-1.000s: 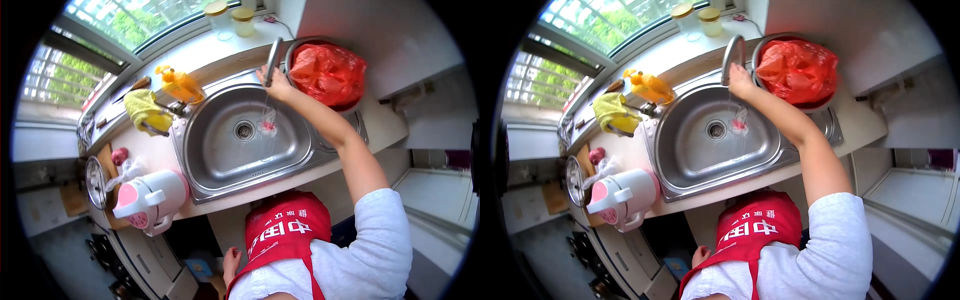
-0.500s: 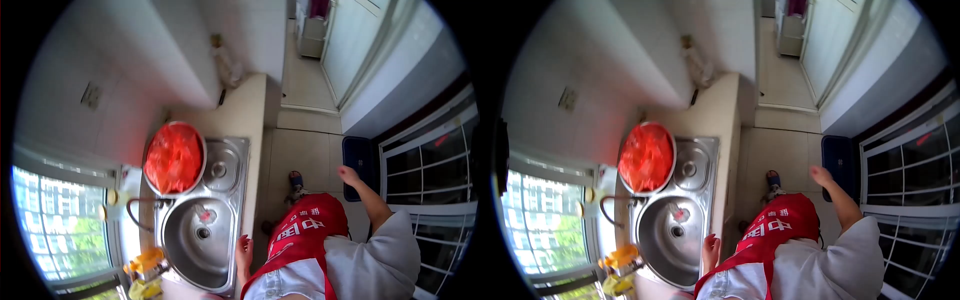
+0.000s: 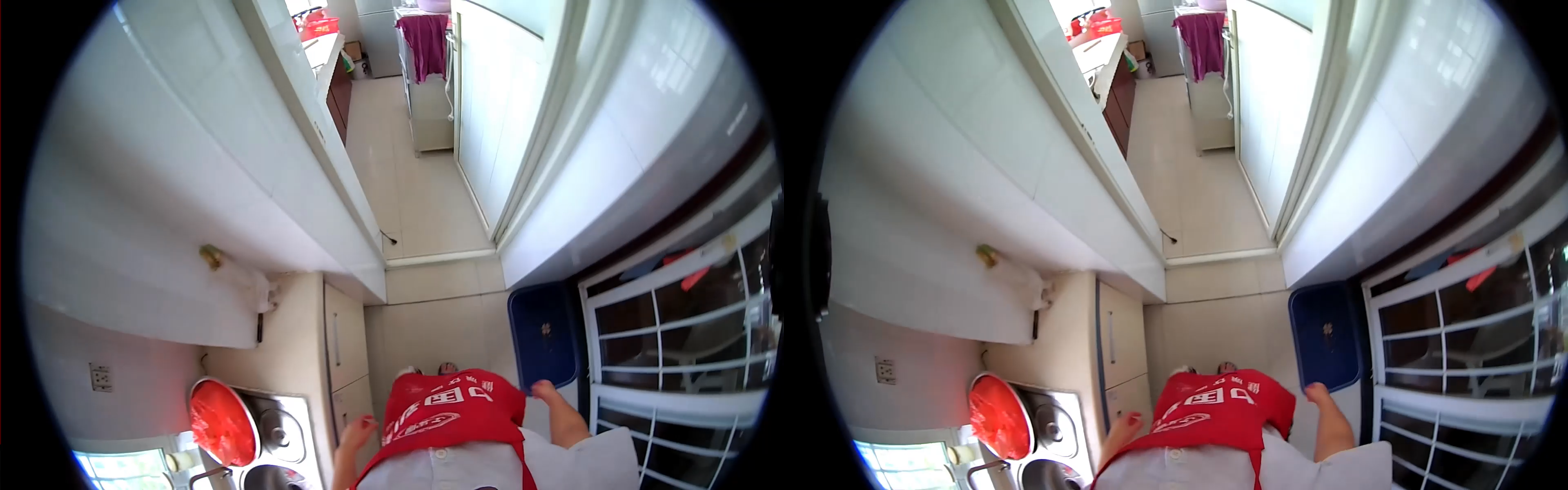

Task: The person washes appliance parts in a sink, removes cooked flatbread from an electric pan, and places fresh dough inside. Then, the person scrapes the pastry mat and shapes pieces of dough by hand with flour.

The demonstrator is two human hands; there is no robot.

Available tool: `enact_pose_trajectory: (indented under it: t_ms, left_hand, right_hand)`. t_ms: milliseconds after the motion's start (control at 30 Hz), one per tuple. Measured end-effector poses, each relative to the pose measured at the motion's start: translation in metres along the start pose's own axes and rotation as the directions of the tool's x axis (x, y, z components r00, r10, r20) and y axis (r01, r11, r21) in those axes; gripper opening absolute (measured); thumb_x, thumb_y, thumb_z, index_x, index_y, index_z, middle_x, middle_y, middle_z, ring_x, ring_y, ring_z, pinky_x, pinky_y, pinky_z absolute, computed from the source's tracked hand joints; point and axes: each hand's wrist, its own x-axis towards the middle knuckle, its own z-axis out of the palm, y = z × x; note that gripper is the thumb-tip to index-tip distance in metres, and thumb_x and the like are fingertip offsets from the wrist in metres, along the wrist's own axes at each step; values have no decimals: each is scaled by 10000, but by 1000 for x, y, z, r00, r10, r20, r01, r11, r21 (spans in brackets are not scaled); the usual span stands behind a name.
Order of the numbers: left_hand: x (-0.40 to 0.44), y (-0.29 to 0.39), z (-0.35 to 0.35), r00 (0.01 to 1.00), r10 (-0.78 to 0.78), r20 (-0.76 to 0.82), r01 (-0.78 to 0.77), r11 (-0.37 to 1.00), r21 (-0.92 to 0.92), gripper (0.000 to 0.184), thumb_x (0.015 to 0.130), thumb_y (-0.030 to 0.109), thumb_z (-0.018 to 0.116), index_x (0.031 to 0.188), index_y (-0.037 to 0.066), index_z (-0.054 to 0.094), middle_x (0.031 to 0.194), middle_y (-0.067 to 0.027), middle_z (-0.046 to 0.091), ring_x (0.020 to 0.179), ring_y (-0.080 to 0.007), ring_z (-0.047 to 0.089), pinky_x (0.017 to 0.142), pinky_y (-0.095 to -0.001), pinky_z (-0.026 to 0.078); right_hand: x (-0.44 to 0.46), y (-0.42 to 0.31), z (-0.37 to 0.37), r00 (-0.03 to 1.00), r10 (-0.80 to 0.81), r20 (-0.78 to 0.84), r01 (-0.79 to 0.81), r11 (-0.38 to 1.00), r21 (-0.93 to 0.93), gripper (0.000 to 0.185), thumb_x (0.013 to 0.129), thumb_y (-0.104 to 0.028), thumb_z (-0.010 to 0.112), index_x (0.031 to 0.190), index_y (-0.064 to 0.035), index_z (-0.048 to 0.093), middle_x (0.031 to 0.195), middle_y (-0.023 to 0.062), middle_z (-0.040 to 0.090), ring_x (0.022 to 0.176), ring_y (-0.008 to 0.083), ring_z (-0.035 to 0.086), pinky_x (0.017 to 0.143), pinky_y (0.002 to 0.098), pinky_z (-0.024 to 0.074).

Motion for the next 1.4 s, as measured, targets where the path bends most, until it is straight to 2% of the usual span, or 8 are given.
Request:
enact_pose_trajectory:
  t_ms: [167,333,400,467,633,733,1133,1400]
  left_hand:
    - [87,73,-59,988,-118,-101,132,982,135,451,786,400,645,1133,116,595,1010,-137,646,945,-297,620,816,-413,491]
    - [217,153,-116,995,26,-92,-15,992,122,492,778,382,659,1144,69,562,1077,-172,610,1011,-319,583,860,-424,472]
    - [274,210,-144,986,141,-86,-119,968,220,481,793,366,649,1155,65,548,1123,-170,586,1046,-326,561,882,-424,459]
    - [320,291,-189,971,212,-110,-188,962,196,433,826,341,615,1166,82,542,1161,-149,552,1024,-314,568,866,-417,462]
    - [396,474,-280,917,347,-195,-344,938,54,408,842,317,596,1179,97,527,1121,-129,553,927,-275,610,786,-390,492]
    - [447,558,-321,885,444,-142,-446,895,23,405,845,311,599,1192,119,517,1131,-124,542,931,-285,609,787,-395,494]
    - [598,658,-494,868,79,-491,-109,993,-34,377,832,283,624,1146,92,541,1046,-134,584,912,-305,606,781,-406,490]
    - [711,680,-593,785,-156,-599,-107,918,-381,318,816,227,655,1083,71,579,925,-106,602,806,-234,613,729,-334,495]
  right_hand:
    - [69,-248,-40,870,-473,-136,469,881,-63,240,814,-101,611,1029,5,613,841,82,644,716,154,617,654,283,514]
    - [111,-404,-87,913,-374,-163,407,808,426,280,837,-177,597,1081,-40,614,945,104,669,831,184,652,738,321,522]
    - [88,-443,-117,915,-275,-296,136,900,-414,319,801,-287,624,1078,-129,636,1041,96,663,935,227,644,863,408,476]
    - [79,-472,-140,953,-241,-184,39,701,-712,351,771,-378,606,1063,-187,648,1075,54,659,1063,241,593,1010,456,323]
    - [181,-493,-161,928,-229,-295,171,963,-209,246,729,-214,656,872,-19,693,845,147,684,824,248,658,718,332,516]
    - [228,-586,-179,944,-292,-155,216,900,-378,295,721,-253,685,902,-20,688,882,147,682,844,265,648,772,374,503]
    - [326,-1277,-155,462,-850,254,883,415,-218,321,836,-208,639,1103,-37,593,965,114,657,904,200,626,811,315,491]
    - [315,-1567,18,434,-750,499,749,608,262,638,830,-150,659,1385,-149,344,1234,161,493,825,164,608,713,267,505]
